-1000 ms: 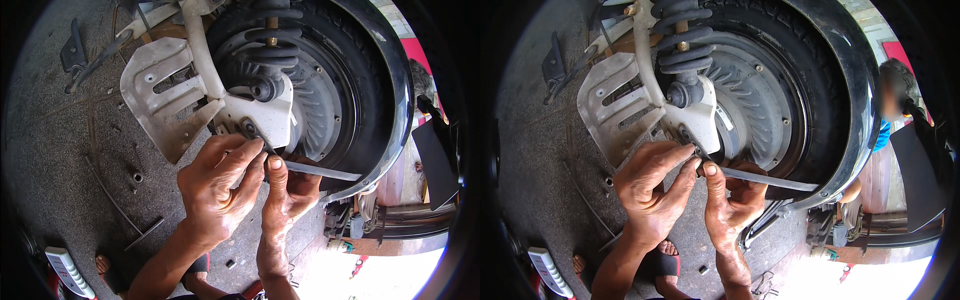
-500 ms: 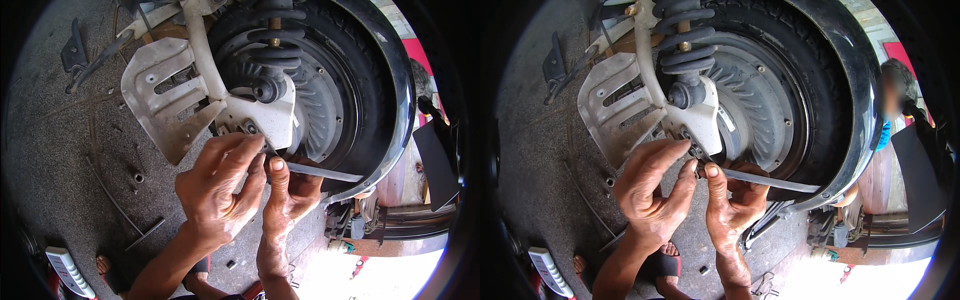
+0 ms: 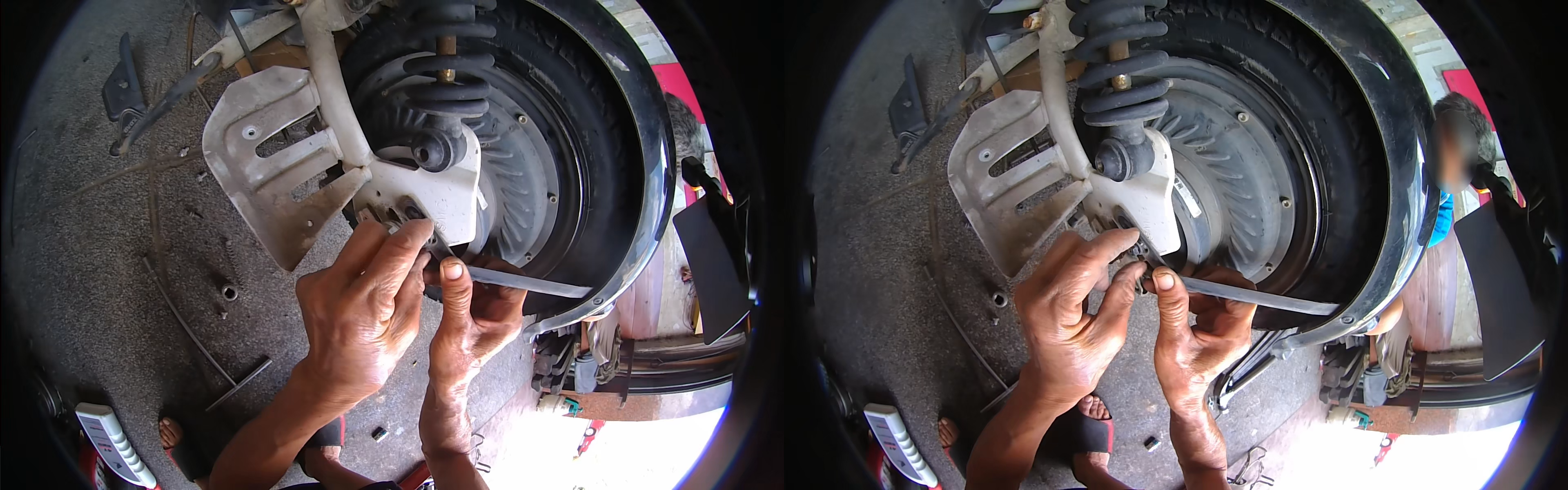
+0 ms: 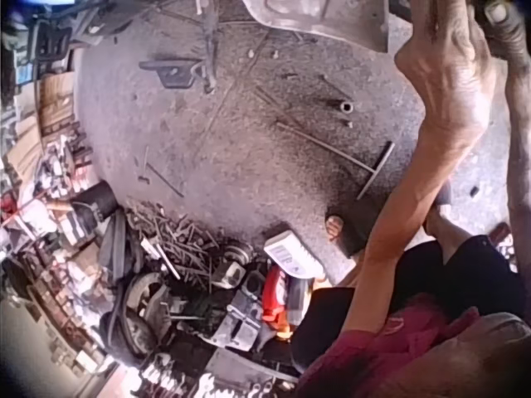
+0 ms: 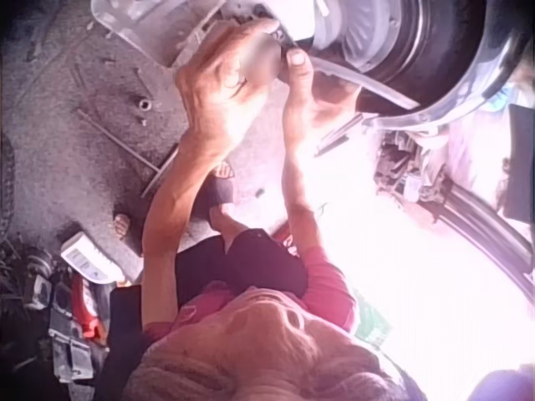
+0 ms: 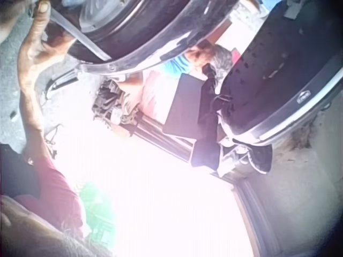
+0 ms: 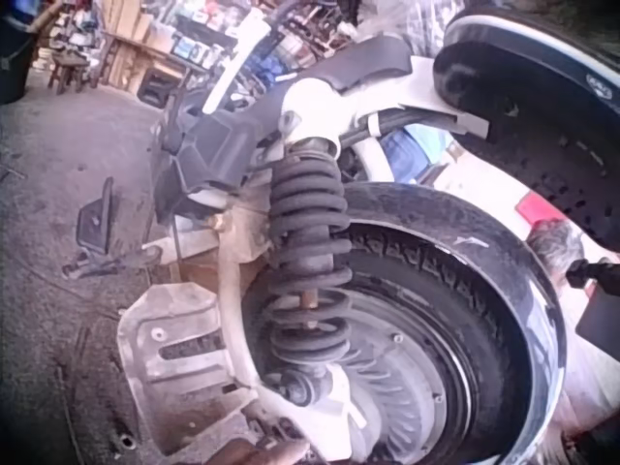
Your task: The person uses a wrench to tighten a bolt on the rear suspension assembly of a scooter. They manipulate the tool to secure the component while another person stands nearby.
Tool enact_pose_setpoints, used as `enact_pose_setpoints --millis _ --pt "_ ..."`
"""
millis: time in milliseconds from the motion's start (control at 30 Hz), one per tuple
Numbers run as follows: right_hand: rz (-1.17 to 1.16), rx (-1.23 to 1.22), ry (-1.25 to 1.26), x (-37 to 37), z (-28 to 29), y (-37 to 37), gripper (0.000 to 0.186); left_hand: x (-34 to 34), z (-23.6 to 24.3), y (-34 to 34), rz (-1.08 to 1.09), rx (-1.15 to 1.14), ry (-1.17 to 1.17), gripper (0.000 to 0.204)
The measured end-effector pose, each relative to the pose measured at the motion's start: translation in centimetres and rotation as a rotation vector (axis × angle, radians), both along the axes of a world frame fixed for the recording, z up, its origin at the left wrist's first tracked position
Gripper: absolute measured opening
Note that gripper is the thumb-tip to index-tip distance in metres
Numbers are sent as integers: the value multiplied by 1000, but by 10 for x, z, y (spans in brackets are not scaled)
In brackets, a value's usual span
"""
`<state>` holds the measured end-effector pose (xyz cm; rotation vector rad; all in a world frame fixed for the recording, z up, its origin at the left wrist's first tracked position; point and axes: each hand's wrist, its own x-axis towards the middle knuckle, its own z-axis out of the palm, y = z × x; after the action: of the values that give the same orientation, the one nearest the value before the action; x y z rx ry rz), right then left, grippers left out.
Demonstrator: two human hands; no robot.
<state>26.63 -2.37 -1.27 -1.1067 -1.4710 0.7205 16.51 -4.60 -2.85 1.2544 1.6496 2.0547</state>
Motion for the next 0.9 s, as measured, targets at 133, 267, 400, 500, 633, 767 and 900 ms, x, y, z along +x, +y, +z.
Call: enact_pose_setpoints --millis 133,267,400,500,633,767,900 --pt "-5 -31 24 0 -1 1 31 -4 3 -21 -77 -94 -290 29" --pt "-17 46 6 -5 -3 1 28 2 6 -56 -254 -242 -828 20" --pt "-29 78 40 -8 -5 2 29 32 -13 -88 -315 -314 -1234 14" --pt "-39 94 25 -7 -5 1 27 46 -47 -90 -330 -312 -1635 23" --pt "-30 111 43 -10 -6 0 27 41 -56 -89 -416 -156 -1734 19" --pt "-11 139 29 -9 -8 1 26 28 -34 -84 -456 -138 -1618 21" --pt "-33 104 37 -9 -7 1 27 9 -11 -82 -512 -222 -1664 31"
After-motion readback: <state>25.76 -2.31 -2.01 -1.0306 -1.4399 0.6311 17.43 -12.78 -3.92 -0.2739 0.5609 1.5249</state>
